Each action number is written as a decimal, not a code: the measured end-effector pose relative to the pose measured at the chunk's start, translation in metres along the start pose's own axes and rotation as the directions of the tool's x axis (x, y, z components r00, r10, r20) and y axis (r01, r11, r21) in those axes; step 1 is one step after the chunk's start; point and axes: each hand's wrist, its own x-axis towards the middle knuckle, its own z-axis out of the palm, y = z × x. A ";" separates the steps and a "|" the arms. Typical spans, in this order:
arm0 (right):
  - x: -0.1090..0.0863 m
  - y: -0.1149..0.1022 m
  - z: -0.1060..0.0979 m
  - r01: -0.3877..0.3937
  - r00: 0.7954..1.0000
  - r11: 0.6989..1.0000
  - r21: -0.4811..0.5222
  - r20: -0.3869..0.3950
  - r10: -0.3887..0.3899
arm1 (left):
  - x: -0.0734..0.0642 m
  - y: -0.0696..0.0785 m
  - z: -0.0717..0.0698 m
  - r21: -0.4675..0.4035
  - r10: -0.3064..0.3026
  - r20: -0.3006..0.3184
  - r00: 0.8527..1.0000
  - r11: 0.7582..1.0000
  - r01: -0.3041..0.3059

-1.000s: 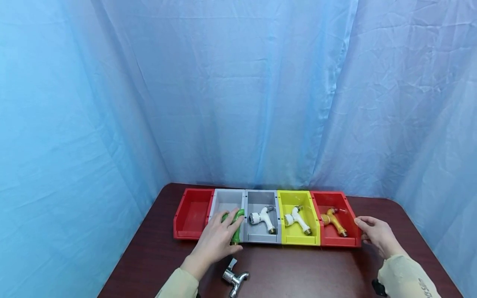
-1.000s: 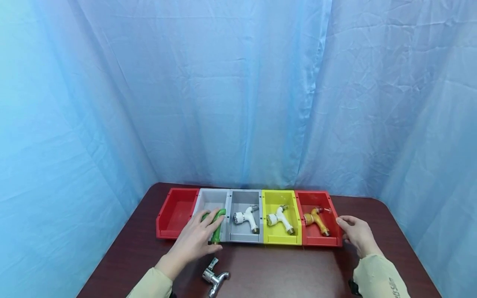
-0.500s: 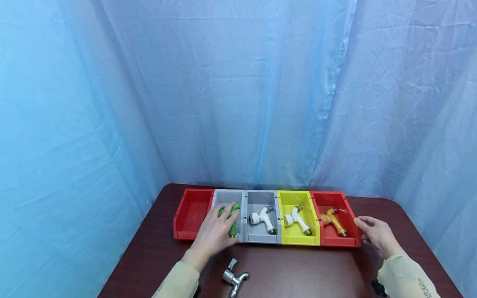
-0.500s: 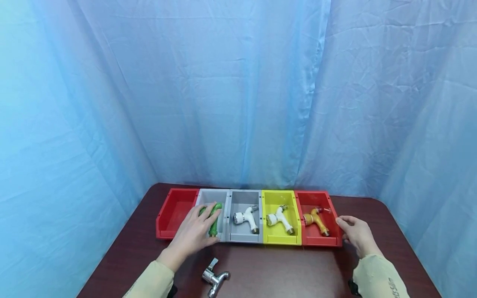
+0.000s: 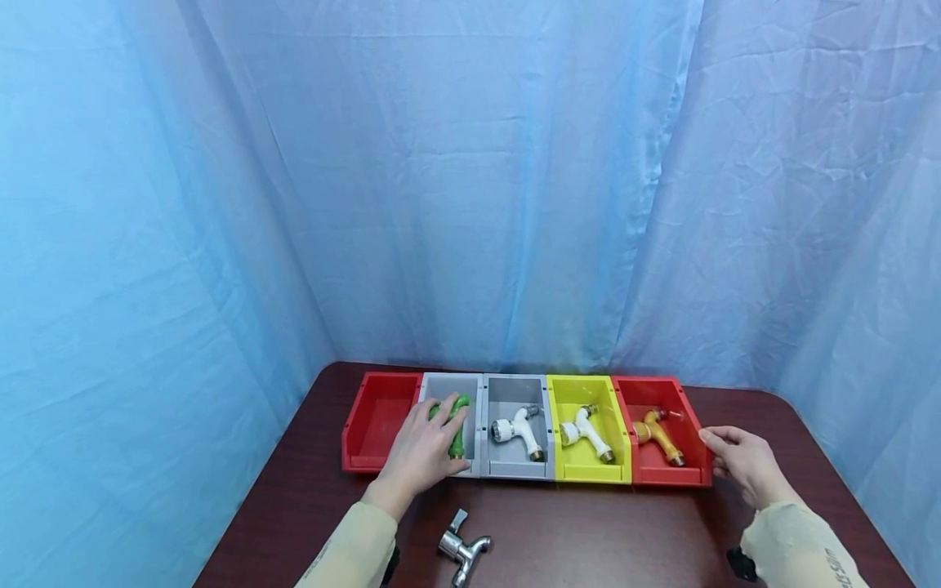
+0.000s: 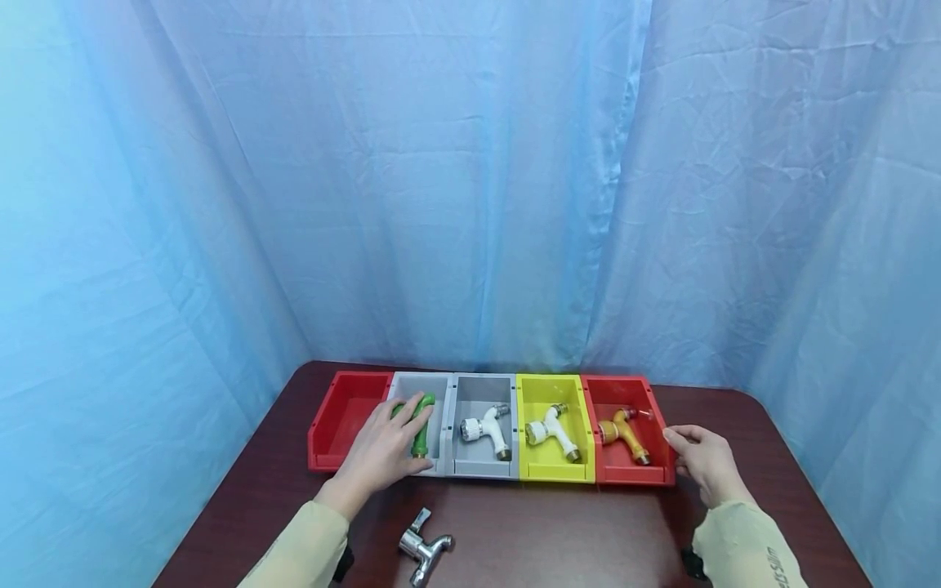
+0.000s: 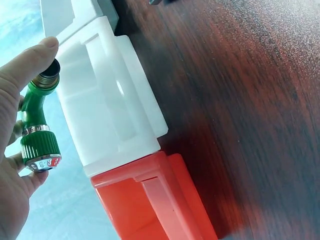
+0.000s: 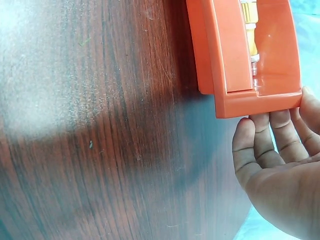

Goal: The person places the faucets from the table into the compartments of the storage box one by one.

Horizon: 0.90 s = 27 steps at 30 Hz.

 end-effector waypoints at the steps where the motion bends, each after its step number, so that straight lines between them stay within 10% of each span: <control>1: 0.000 0.001 0.000 0.005 1.000 1.000 -0.001 -0.001 -0.005 | 0.000 0.000 0.001 -0.006 -0.001 0.002 1.000 1.000 0.001; 27: 0.004 0.001 -0.001 -0.031 0.999 1.000 -0.006 0.018 0.031 | 0.013 -0.010 0.022 -0.079 -0.064 0.165 0.984 0.994 0.078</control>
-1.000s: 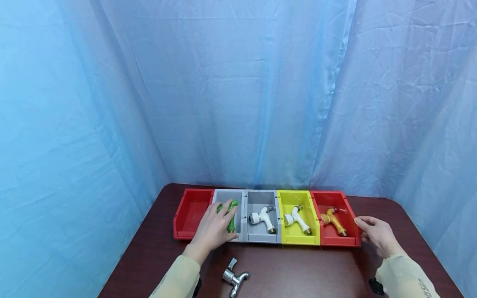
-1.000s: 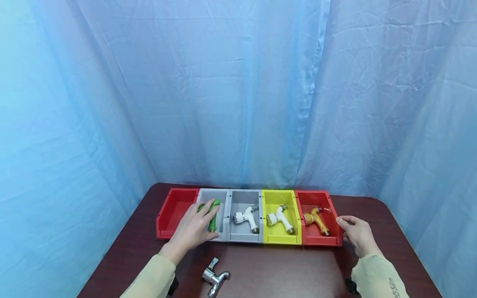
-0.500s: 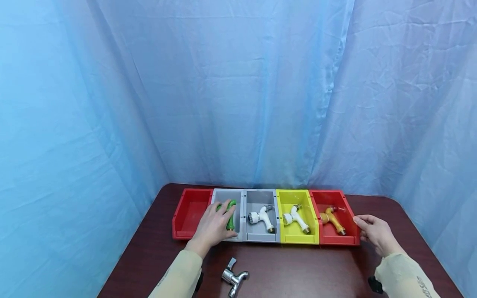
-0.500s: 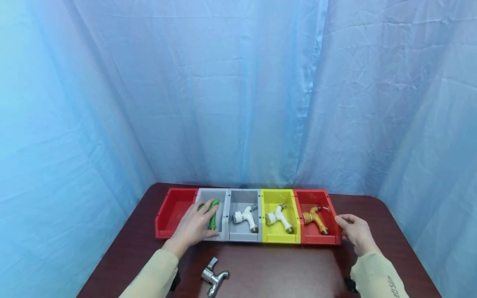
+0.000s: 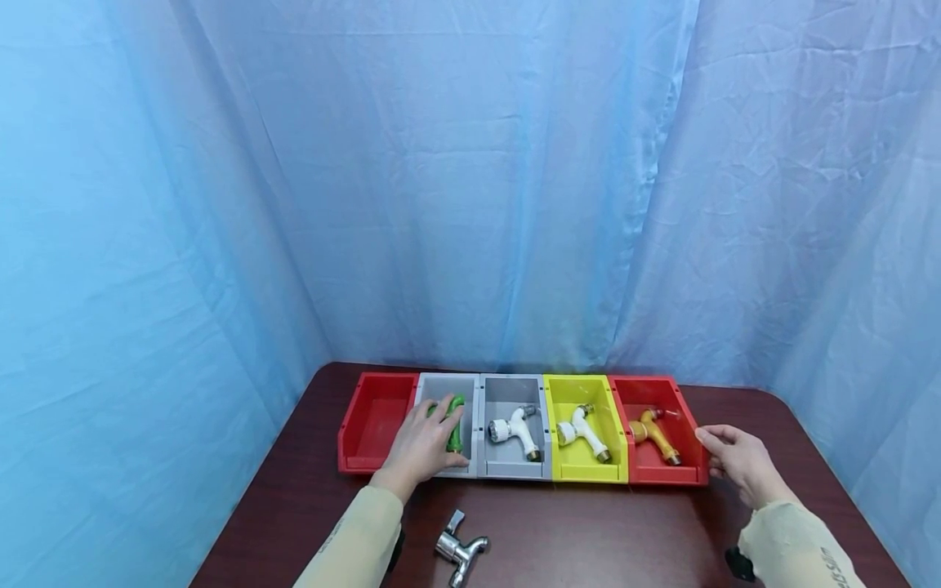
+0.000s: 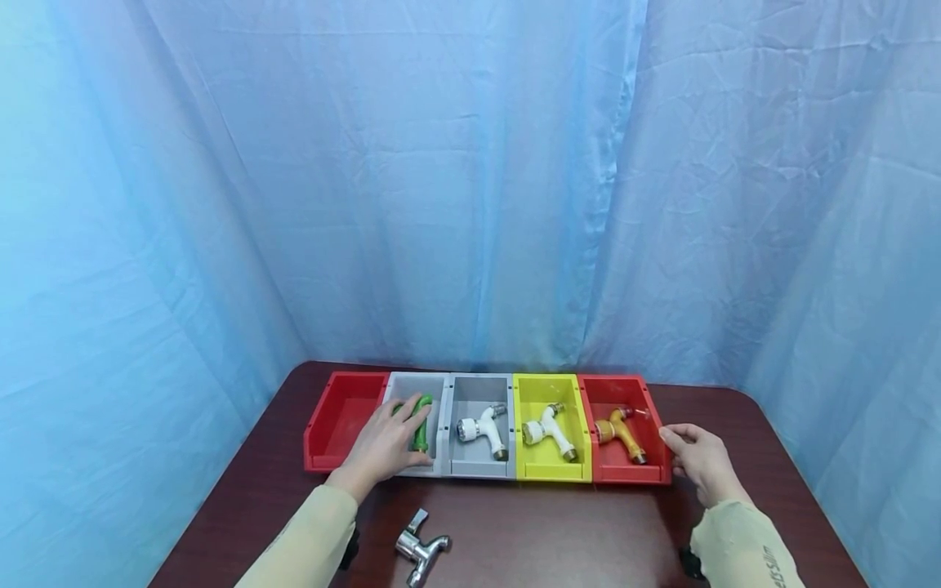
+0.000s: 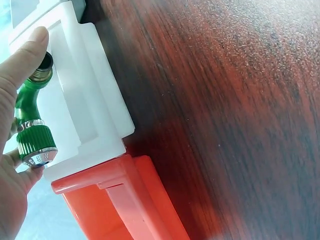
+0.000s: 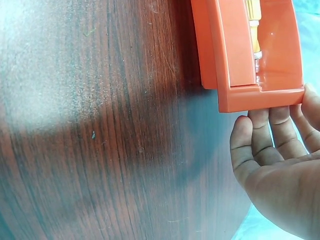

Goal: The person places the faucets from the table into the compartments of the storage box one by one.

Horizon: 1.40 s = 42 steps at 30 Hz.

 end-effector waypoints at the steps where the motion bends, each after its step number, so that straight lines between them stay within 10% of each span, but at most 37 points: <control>1: 0.000 0.000 0.000 -0.001 1.000 1.000 0.000 0.001 0.001 | 0.000 -0.001 0.000 0.000 0.001 -0.001 1.000 1.000 -0.001; 23: -0.001 0.001 0.001 0.011 1.000 1.000 0.005 -0.004 -0.011 | -0.010 0.000 0.006 0.029 0.057 0.003 0.998 0.998 -0.057; 42: 0.001 0.003 0.001 0.012 1.000 1.000 0.000 -0.003 -0.012 | -0.049 0.004 -0.002 -0.057 0.153 0.022 0.988 0.987 -0.152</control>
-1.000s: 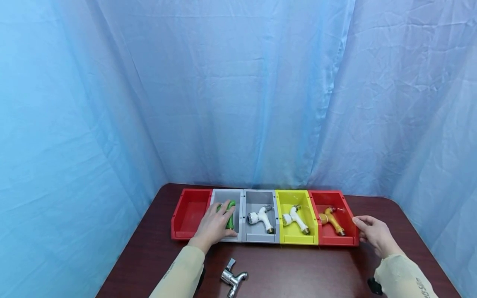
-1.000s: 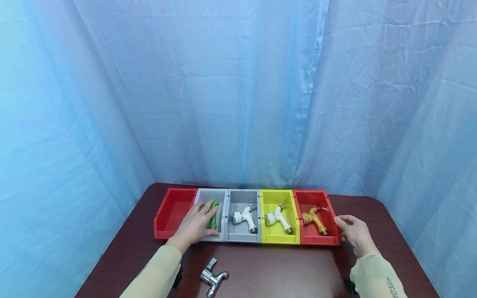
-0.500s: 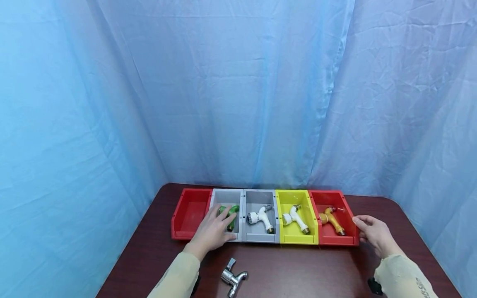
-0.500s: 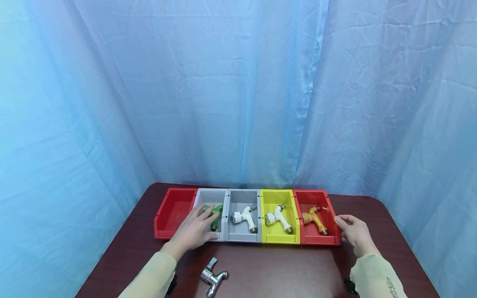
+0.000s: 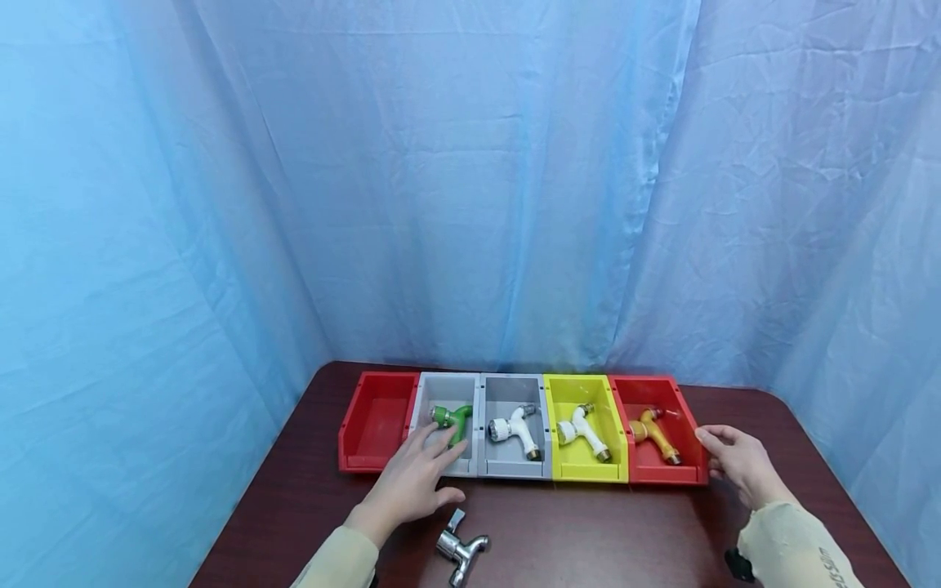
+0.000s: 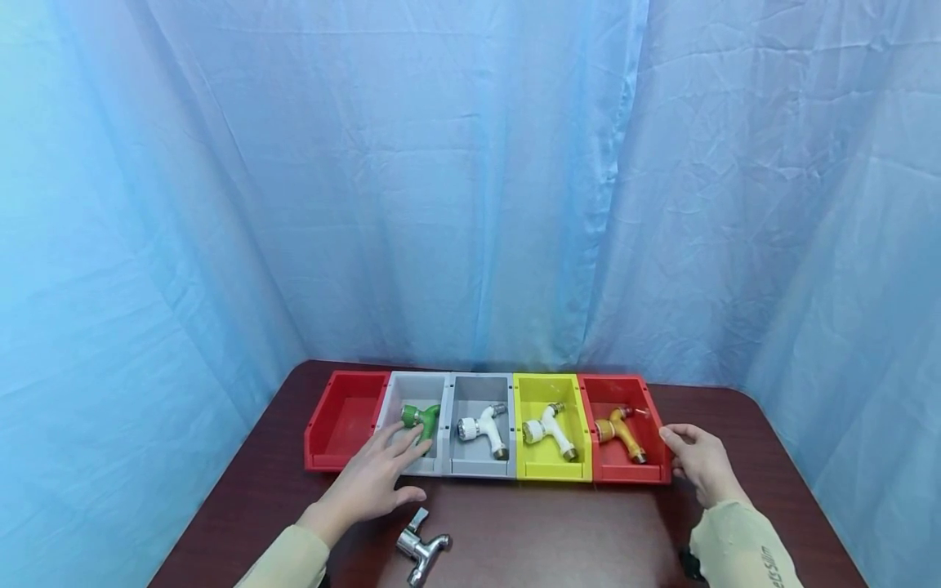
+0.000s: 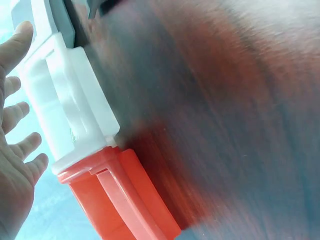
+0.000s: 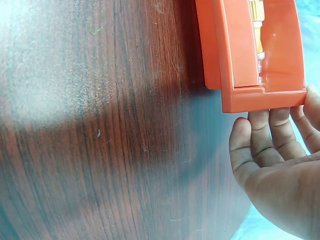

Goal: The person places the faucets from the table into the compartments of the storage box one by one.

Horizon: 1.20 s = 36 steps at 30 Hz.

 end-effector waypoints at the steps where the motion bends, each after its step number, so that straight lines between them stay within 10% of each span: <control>1: 0.000 0.000 0.000 0.001 1.000 1.000 0.001 0.002 -0.001 | -0.002 0.002 0.000 0.004 0.008 0.000 1.000 1.000 -0.008; 20: -0.005 -0.002 0.000 0.018 1.000 1.000 0.002 0.013 -0.018 | -0.037 0.026 0.018 0.007 0.254 0.032 0.967 0.967 -0.254; 36: -0.005 -0.002 0.000 0.008 1.000 1.000 0.010 0.010 -0.008 | -0.042 0.031 0.024 -0.112 0.315 0.231 0.921 0.948 -0.297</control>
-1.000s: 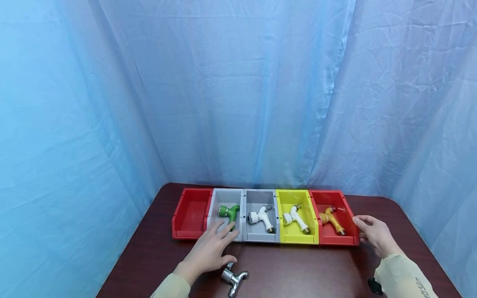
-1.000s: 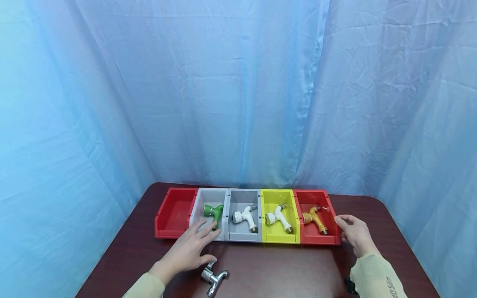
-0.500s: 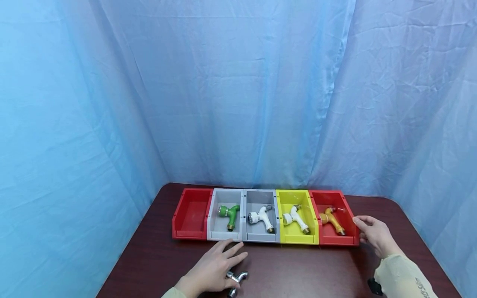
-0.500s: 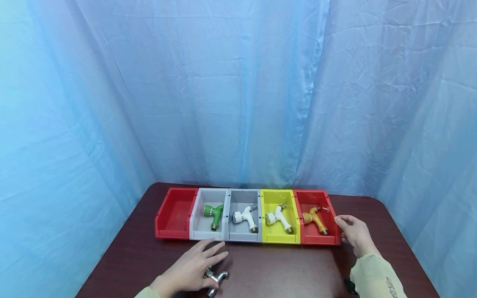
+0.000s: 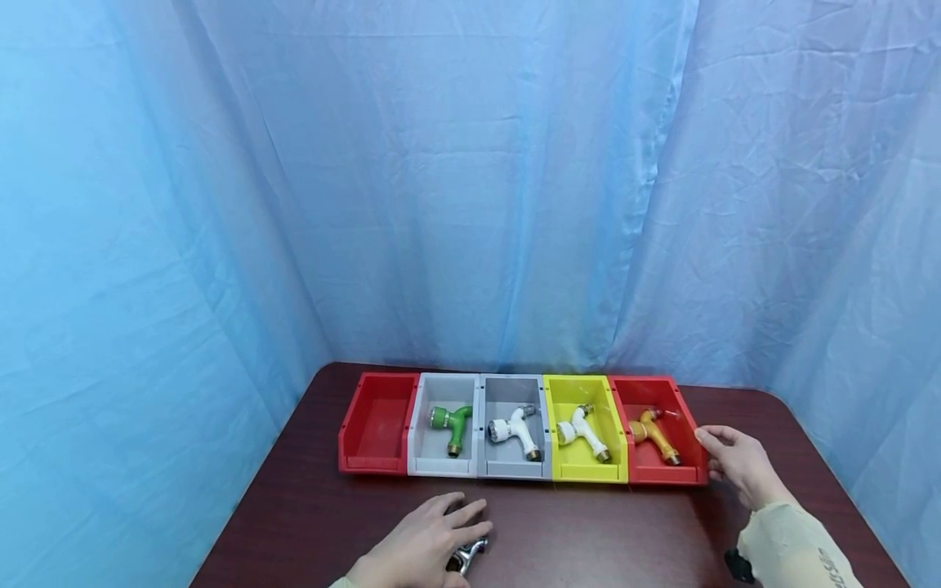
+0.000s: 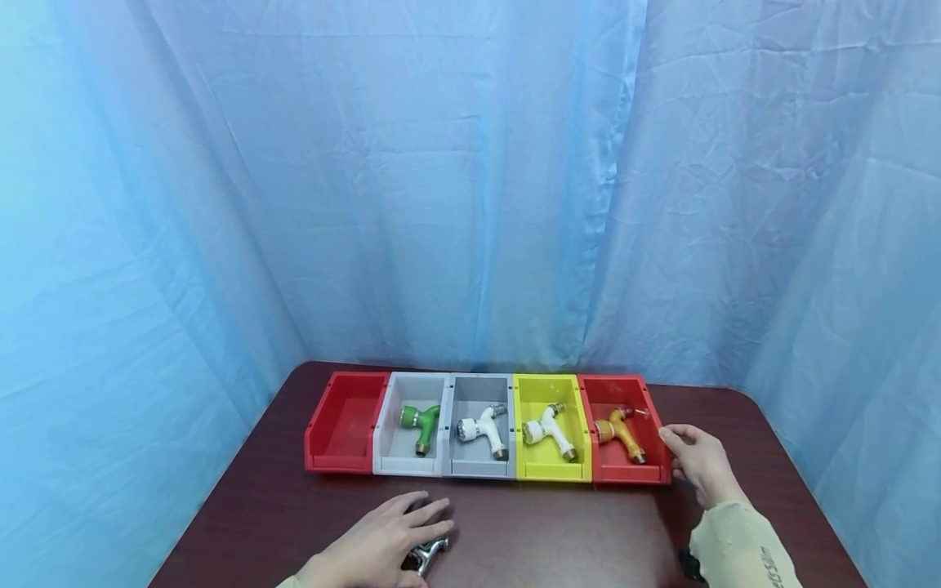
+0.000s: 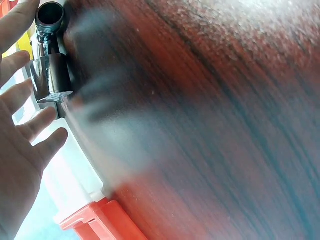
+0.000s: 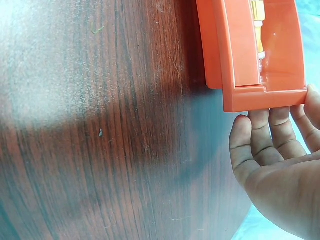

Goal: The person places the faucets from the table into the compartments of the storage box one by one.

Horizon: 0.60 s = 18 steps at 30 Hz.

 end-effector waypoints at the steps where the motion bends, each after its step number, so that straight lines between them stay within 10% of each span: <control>1: 0.000 0.000 0.000 0.000 1.000 1.000 0.003 0.000 0.000 | 0.000 0.000 0.000 -0.016 -0.003 0.019 1.000 1.000 0.003; 18: 0.004 0.004 0.000 0.003 1.000 1.000 0.004 0.003 -0.003 | 0.002 0.002 -0.002 -0.038 0.013 0.138 0.990 0.999 -0.008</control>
